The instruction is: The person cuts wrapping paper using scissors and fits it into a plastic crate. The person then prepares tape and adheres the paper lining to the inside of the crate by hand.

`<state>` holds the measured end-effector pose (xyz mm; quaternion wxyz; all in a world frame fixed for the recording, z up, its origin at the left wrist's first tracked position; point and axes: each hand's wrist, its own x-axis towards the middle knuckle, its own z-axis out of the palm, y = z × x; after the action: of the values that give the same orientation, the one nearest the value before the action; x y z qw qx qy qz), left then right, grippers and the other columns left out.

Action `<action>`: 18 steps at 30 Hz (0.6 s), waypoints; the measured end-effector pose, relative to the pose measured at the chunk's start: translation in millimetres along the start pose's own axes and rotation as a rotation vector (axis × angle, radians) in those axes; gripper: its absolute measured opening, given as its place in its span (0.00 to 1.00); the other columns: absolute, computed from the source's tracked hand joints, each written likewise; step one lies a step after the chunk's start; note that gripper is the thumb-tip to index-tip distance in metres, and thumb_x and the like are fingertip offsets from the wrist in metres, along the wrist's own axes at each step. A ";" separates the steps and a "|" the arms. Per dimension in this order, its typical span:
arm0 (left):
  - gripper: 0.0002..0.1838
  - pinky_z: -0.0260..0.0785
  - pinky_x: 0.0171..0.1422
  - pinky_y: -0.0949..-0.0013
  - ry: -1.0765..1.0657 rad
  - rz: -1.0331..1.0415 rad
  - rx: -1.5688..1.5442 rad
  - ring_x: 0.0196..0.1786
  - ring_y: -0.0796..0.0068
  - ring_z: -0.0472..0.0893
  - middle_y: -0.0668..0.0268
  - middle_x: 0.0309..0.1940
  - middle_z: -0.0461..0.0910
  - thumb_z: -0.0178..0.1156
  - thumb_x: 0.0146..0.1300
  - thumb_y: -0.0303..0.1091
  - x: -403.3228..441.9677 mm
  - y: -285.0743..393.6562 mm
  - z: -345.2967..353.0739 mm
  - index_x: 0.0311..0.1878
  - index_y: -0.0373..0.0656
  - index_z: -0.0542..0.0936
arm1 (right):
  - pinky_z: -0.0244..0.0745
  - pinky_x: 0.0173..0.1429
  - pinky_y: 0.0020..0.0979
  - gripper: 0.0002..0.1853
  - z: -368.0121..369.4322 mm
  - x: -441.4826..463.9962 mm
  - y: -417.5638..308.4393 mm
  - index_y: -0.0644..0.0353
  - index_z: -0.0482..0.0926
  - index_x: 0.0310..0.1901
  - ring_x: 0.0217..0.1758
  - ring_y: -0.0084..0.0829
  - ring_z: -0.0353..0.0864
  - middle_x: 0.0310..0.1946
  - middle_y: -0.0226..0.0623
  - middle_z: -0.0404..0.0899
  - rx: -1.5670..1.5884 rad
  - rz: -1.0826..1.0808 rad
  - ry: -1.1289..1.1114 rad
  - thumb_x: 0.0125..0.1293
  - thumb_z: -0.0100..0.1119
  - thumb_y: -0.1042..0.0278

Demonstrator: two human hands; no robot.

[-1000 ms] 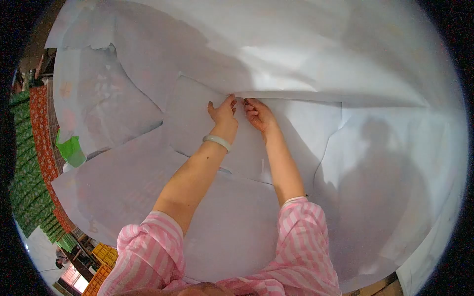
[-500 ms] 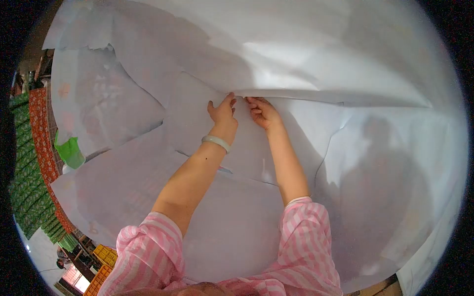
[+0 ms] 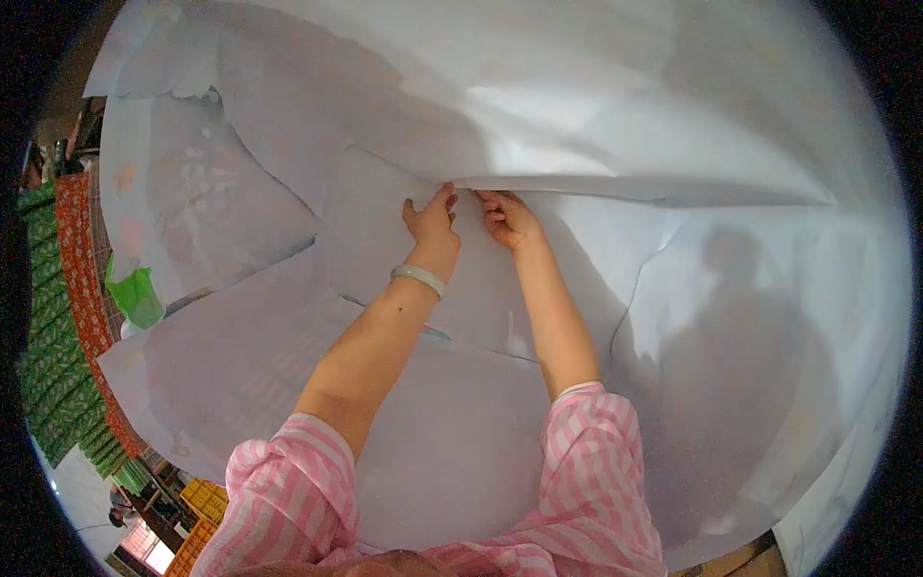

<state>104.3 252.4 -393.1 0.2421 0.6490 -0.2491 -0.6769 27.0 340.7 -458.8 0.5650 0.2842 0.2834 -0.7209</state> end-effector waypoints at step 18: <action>0.55 0.61 0.41 0.69 0.007 -0.015 -0.036 0.41 0.69 0.77 0.62 0.42 0.75 0.68 0.46 0.24 11.2 -5.2 -5.8 0.71 0.44 0.39 | 0.55 0.21 0.20 0.07 17.3 0.4 0.0 0.67 0.75 0.32 0.21 0.18 0.64 0.23 0.30 0.71 -0.530 -0.168 -0.077 0.56 0.63 0.74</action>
<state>109.7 249.0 -405.2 0.2496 0.6488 -0.2314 -0.6806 25.3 327.8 -447.4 0.5682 0.0745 0.4630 -0.6762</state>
